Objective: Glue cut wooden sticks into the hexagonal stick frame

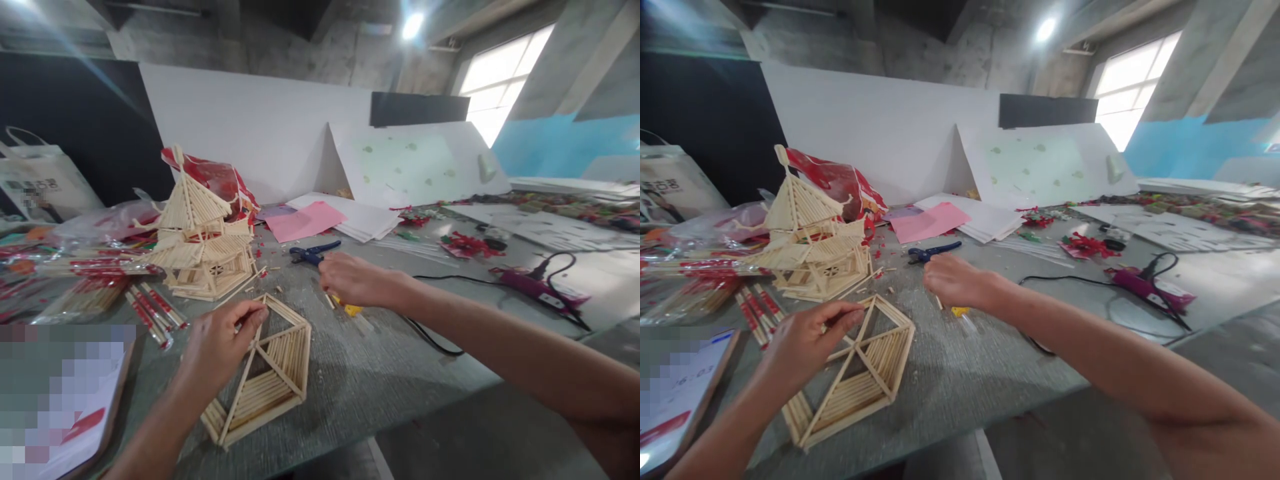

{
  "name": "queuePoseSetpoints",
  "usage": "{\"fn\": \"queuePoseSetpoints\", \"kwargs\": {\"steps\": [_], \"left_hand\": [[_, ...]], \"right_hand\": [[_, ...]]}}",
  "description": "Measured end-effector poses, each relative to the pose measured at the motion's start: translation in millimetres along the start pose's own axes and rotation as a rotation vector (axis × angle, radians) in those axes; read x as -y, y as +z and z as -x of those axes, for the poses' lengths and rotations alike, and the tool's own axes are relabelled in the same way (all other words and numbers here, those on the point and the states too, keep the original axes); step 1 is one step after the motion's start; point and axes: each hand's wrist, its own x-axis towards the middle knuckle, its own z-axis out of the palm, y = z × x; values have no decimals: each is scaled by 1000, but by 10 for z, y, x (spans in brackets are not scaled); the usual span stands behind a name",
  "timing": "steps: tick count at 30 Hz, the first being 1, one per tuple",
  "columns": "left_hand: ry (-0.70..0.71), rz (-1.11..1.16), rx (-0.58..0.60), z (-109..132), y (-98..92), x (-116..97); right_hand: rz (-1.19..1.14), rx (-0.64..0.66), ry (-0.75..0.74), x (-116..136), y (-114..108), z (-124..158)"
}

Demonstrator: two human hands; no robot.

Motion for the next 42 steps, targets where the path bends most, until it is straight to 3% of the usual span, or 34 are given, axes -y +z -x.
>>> {"fn": "queuePoseSetpoints", "kwargs": {"steps": [7,10,14,21,25,27,31,35,38,40,42], "left_hand": [[67,-7,-6,26,9,8],[94,5,-3,32,3,5],[102,7,4,33,2,5],[112,12,5,43,33,6],[27,87,-50,35,39,11],[-63,188,-63,22,47,14],[-181,628,2,-1,73,-18],[-155,1012,-19,-4,85,-70],[-225,1167,-97,-7,78,-66],[-263,1212,-152,-12,68,-55],[-281,1225,-190,-15,57,-52]], "right_hand": [[40,111,59,215,133,-108],[-104,132,12,229,0,-99],[-168,15,68,134,-159,-30],[-32,96,198,234,230,-107],[-64,86,295,333,204,-230],[-151,-25,335,370,72,-244],[-450,-430,339,576,-209,-244],[-414,-599,284,841,-345,-335],[-436,-586,156,768,-450,-342],[-499,-486,43,537,-513,-222],[-458,-386,40,236,-503,-9]]}}
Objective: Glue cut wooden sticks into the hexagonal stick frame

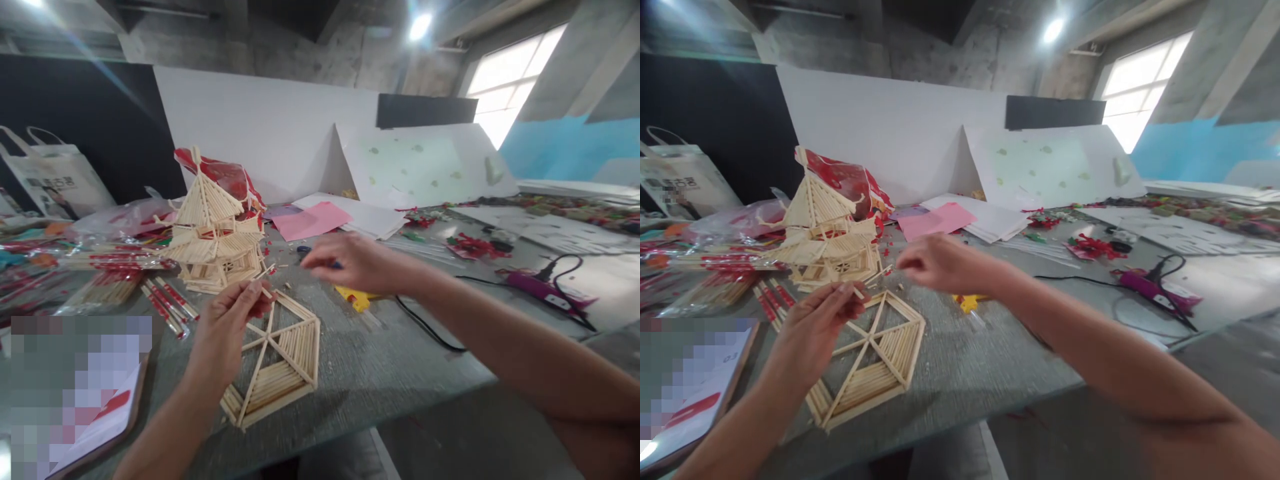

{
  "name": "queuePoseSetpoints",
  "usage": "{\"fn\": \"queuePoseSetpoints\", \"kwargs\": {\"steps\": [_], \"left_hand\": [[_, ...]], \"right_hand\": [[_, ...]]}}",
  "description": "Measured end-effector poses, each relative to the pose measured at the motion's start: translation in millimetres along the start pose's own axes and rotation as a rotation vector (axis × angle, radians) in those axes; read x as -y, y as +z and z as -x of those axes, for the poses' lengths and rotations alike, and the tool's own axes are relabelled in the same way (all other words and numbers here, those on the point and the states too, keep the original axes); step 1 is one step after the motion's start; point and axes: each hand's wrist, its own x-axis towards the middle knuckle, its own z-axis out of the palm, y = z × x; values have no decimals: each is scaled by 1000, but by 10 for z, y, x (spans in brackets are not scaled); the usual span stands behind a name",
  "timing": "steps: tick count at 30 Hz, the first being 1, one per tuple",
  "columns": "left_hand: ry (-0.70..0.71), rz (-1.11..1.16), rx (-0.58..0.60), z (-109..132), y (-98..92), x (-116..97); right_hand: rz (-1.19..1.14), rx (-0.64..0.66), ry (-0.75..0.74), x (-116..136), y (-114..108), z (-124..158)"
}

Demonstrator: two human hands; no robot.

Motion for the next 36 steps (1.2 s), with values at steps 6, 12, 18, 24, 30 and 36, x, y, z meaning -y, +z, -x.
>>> {"fn": "queuePoseSetpoints", "kwargs": {"steps": [6,12,18,24,30,36], "left_hand": [[38,-23,45,35,22,-13],[70,-169,44,10,30,12],[156,-125,14,-96,167,-243],[186,-65,-46,-240,158,-131],[40,-84,52,-236,120,106],[284,-524,4,-234,83,124]], "right_hand": [[245,398,304,-610,121,635],[278,337,282,-745,608,733],[292,20,253,-704,305,571],[72,-229,-6,-439,99,389],[-32,-216,-17,-456,462,406],[-113,-191,61,-393,508,467]]}}
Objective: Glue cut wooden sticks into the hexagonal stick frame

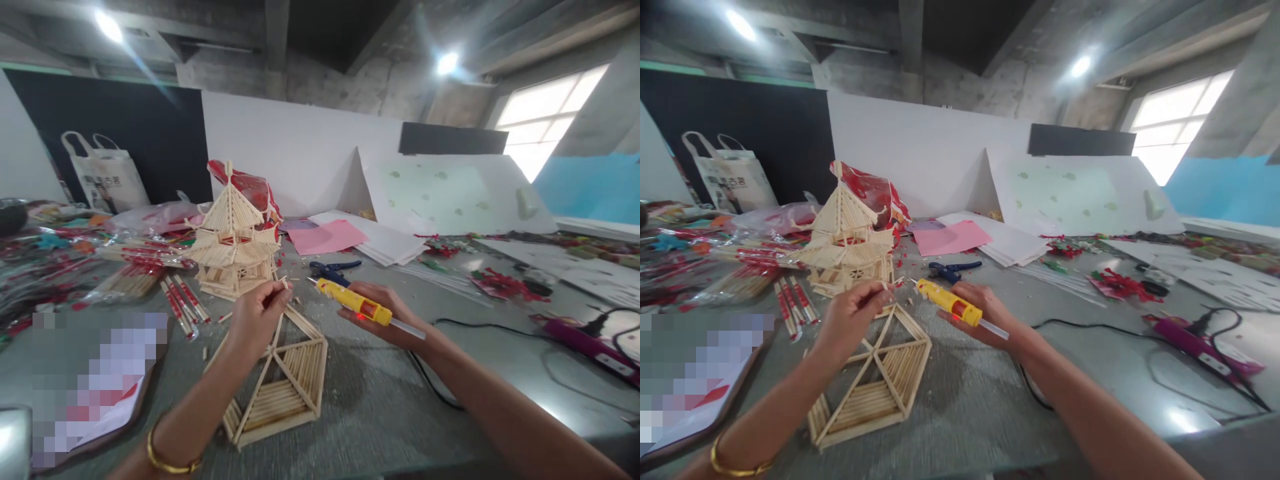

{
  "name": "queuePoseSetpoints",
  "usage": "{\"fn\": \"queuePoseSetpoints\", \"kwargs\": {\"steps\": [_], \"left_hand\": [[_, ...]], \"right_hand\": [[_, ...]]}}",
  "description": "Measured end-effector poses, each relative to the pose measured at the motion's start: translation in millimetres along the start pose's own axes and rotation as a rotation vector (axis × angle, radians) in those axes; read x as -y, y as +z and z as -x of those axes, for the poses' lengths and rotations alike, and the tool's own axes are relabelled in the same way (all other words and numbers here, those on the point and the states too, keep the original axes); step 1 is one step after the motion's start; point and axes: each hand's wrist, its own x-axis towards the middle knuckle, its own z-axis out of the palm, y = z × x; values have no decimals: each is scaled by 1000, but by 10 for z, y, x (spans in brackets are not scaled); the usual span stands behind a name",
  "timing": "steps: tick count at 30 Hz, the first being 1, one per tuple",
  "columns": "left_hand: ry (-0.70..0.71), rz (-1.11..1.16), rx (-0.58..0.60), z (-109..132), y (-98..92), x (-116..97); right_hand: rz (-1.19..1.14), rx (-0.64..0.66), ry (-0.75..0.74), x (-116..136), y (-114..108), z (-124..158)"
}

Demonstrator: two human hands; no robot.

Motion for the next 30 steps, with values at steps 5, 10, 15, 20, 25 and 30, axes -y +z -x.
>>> {"fn": "queuePoseSetpoints", "kwargs": {"steps": [5,10,15,20,25,30], "left_hand": [[347,-382,-78,42,-2,48],[446,-479,-70,47,43,116],[447,-518,-94,46,22,133],[515,-547,-87,55,28,110],[535,-567,-103,55,27,106],[549,-594,-104,65,16,108]], "right_hand": [[-80,-18,-43,101,-11,-5],[-76,-26,-97,90,17,23],[-87,13,-125,75,14,51],[-80,57,-125,80,8,49],[-99,87,-139,115,-17,34],[-77,100,-151,114,-14,34]]}}
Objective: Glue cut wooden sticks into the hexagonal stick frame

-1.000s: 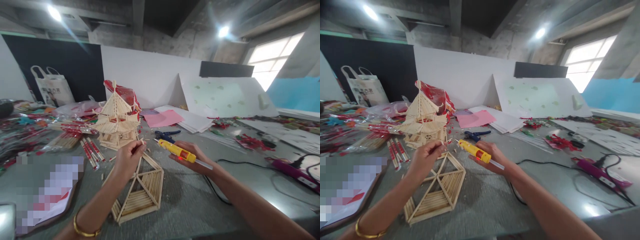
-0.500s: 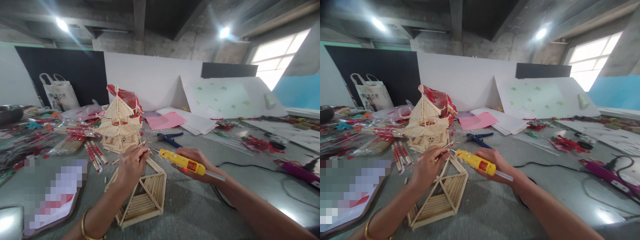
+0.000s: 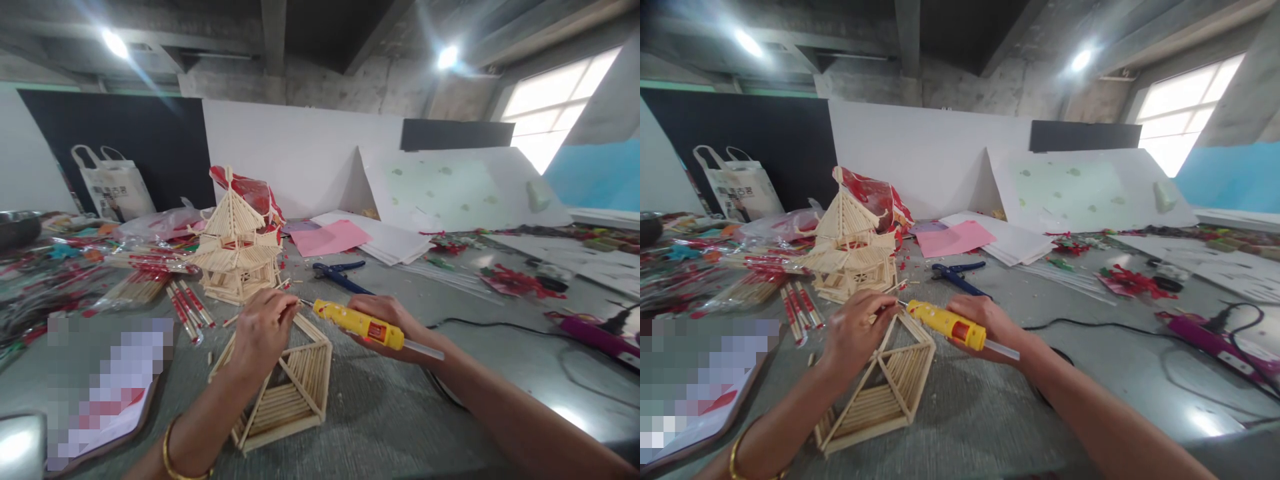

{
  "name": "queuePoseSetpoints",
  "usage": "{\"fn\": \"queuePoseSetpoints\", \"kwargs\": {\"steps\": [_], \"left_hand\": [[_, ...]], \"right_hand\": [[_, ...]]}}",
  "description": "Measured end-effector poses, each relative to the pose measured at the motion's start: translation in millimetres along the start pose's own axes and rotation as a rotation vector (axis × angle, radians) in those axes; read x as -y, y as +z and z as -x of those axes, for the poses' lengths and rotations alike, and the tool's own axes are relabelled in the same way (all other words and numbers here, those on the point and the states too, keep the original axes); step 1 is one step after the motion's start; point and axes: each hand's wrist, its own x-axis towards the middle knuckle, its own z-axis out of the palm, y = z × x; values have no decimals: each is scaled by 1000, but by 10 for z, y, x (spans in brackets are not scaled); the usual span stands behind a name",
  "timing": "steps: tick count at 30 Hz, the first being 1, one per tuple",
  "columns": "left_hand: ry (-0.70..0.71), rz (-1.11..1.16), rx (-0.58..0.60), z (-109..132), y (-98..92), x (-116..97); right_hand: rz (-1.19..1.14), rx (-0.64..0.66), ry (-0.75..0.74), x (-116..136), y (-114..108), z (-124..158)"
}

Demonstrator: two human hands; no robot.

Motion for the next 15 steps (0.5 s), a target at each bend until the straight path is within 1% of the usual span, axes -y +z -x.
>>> {"fn": "queuePoseSetpoints", "kwargs": {"steps": [8,15], "left_hand": [[5,-29,3,4,1,12],[21,-51,2,-6,-21,-9]], "right_hand": [[32,12,8,7,0,0],[38,7,-23,-21,13,8]]}}
